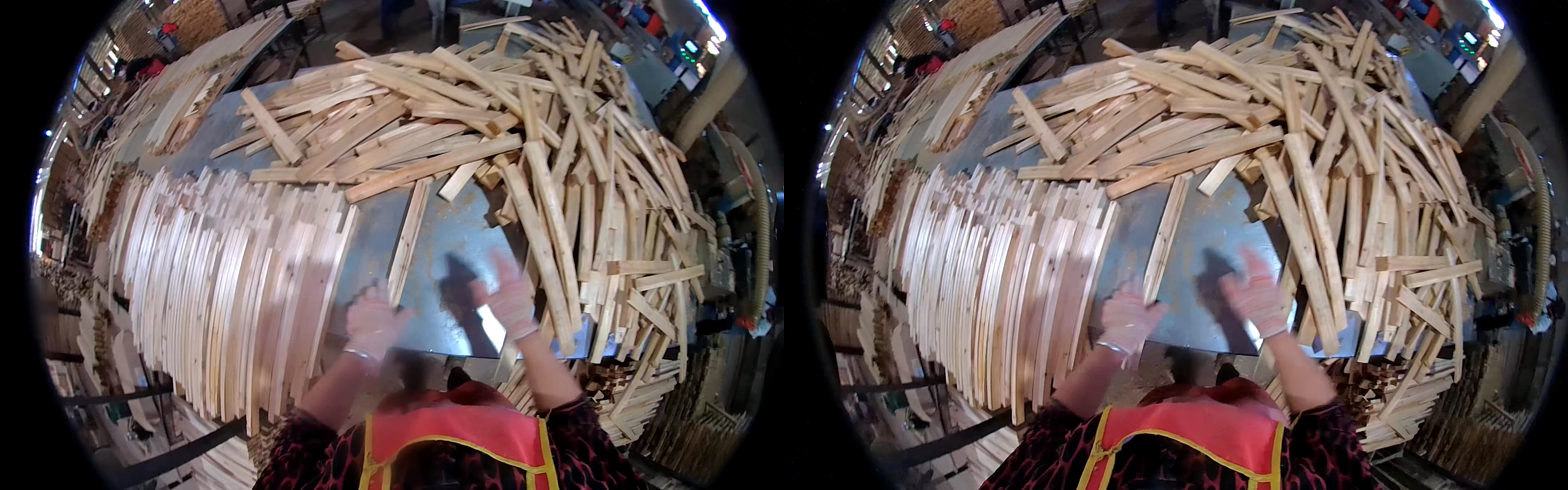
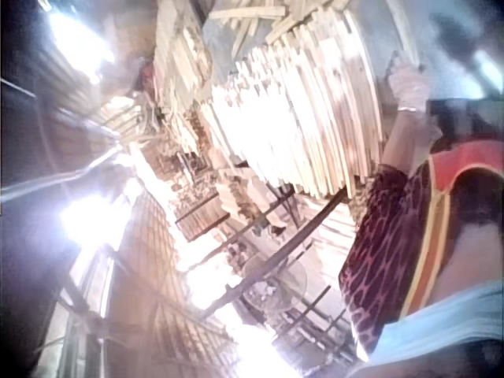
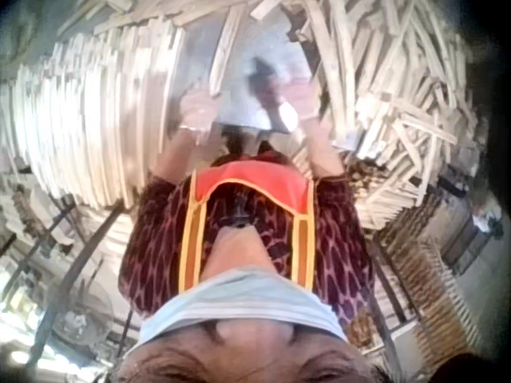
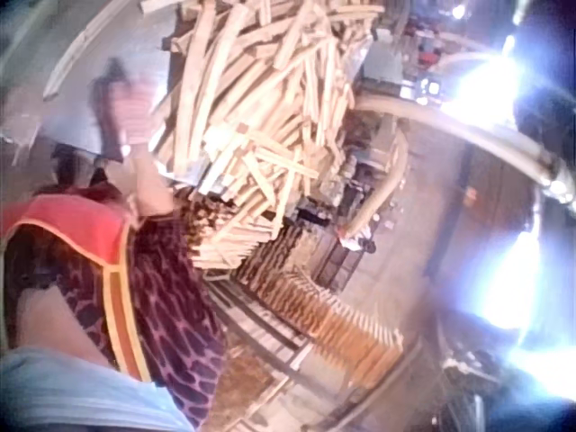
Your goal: The person sorts wooden planks on a metal table, picking them up and arranging them into neat stacks. They then carry a stack of planks to a nearby rack and place them on top of other wood. The person returns to the table to continue sorting the remaining planks.
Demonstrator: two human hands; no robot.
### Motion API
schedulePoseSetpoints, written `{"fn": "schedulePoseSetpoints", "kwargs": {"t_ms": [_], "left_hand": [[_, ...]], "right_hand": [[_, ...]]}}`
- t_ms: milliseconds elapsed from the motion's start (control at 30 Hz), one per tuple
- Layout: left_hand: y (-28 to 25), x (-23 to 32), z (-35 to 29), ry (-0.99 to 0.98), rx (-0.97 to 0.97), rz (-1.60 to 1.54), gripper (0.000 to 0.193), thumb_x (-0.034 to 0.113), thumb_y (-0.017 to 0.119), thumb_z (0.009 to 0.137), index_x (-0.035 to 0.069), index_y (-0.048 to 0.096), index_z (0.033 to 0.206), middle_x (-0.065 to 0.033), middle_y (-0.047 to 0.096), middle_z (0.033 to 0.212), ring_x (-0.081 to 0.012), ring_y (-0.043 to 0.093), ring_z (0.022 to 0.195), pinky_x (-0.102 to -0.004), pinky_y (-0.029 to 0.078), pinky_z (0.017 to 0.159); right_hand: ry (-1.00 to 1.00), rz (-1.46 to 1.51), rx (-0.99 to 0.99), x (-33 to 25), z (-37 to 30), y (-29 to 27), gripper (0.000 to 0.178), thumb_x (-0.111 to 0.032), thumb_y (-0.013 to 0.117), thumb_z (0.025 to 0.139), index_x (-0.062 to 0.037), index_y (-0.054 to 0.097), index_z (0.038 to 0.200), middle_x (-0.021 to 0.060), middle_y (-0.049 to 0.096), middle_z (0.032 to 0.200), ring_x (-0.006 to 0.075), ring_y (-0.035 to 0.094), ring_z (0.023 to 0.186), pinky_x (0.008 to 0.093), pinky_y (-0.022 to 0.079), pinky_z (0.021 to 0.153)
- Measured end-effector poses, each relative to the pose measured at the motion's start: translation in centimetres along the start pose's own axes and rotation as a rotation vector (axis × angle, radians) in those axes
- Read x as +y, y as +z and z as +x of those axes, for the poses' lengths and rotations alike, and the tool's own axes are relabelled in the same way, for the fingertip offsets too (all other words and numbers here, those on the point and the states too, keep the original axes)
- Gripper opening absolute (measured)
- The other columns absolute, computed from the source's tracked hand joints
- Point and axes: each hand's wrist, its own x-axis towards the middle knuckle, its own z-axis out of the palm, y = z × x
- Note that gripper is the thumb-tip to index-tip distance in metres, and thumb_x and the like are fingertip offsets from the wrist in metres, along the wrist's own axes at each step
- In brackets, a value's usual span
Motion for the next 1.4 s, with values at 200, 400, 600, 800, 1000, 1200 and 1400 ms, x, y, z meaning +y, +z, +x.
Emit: {"fn": "schedulePoseSetpoints", "kwargs": {"t_ms": [200, 400, 600, 800, 1000, 1200, 1400], "left_hand": [[1.8, -0.6, 0.8, -0.145, -0.153, -0.234, 0.086, 0.041, 0.074, 0.088, 0.011, 0.036, 0.158, -0.0204, 0.060, 0.136, -0.0371, 0.063, 0.122, -0.0480, 0.055, 0.099], [3.5, -6.4, -5.4, 0.049, 0.215, 0.039, 0.066, 0.027, 0.070, 0.088, 0.012, 0.049, 0.148, -0.0171, 0.058, 0.141, -0.0380, 0.057, 0.130, -0.0511, 0.050, 0.106], [2.7, -11.7, -6.6, -0.076, 0.365, 0.104, 0.058, 0.028, 0.071, 0.088, 0.013, 0.057, 0.142, -0.0142, 0.054, 0.146, -0.0369, 0.052, 0.134, -0.0531, 0.045, 0.110], [-18.5, -4.5, -12.2, 0.886, 0.078, -1.283, 0.033, 0.025, 0.067, 0.095, -0.002, 0.073, 0.114, -0.0175, 0.070, 0.110, -0.0326, 0.069, 0.102, -0.0432, 0.056, 0.088], [-21.8, 1.7, -18.4, 1.429, -0.160, -2.130, 0.054, 0.048, 0.057, 0.107, -0.003, 0.074, 0.117, -0.0157, 0.069, 0.105, -0.0315, 0.069, 0.092, -0.0428, 0.056, 0.078], [-23.5, 3.7, -14.6, 1.763, -0.342, -1.841, 0.042, 0.041, 0.062, 0.105, 0.000, 0.072, 0.101, -0.0124, 0.067, 0.102, -0.0276, 0.066, 0.091, -0.0432, 0.053, 0.077], [-23.0, 7.2, -14.2, 1.649, -0.473, -1.704, 0.042, 0.042, 0.065, 0.102, 0.000, 0.068, 0.095, -0.0123, 0.066, 0.092, -0.0287, 0.066, 0.083, -0.0444, 0.051, 0.071]], "right_hand": [[0.060, -0.747, 0.040, 12.0, 4.5, -5.4, 0.089, -0.022, 0.082, 0.079, -0.0084, 0.040, 0.156, 0.0182, 0.064, 0.125, 0.0357, 0.064, 0.115, 0.0463, 0.052, 0.098], [0.166, -0.027, -0.214, 9.9, 2.8, -0.1, 0.083, -0.019, 0.070, 0.083, -0.0107, 0.040, 0.160, 0.0264, 0.067, 0.121, 0.0410, 0.067, 0.114, 0.0468, 0.054, 0.101], [0.107, 0.039, -0.522, -2.9, 1.6, 12.1, 0.085, -0.041, 0.060, 0.093, 0.0096, 0.033, 0.156, 0.0316, 0.070, 0.119, 0.0469, 0.071, 0.106, 0.0518, 0.055, 0.098], [-0.219, -0.144, -0.772, -12.6, 3.4, 18.8, 0.070, -0.051, 0.067, 0.094, 0.0052, 0.053, 0.133, 0.0252, 0.073, 0.117, 0.0427, 0.071, 0.111, 0.0489, 0.056, 0.095], [-0.323, 0.019, -0.829, -11.4, 0.3, 14.8, 0.056, -0.043, 0.069, 0.094, -0.0034, 0.056, 0.133, 0.0186, 0.073, 0.115, 0.0396, 0.069, 0.109, 0.0463, 0.055, 0.092], [-0.072, 0.194, -0.633, -2.7, -1.3, 6.2, 0.060, -0.041, 0.069, 0.094, -0.0064, 0.056, 0.142, 0.0162, 0.074, 0.111, 0.0360, 0.070, 0.105, 0.0433, 0.055, 0.092], [-0.033, -0.256, 0.124, 3.5, 5.9, -2.7, 0.065, -0.034, 0.075, 0.084, -0.0011, 0.060, 0.138, 0.0221, 0.064, 0.135, 0.0396, 0.059, 0.128, 0.0497, 0.044, 0.113]]}}
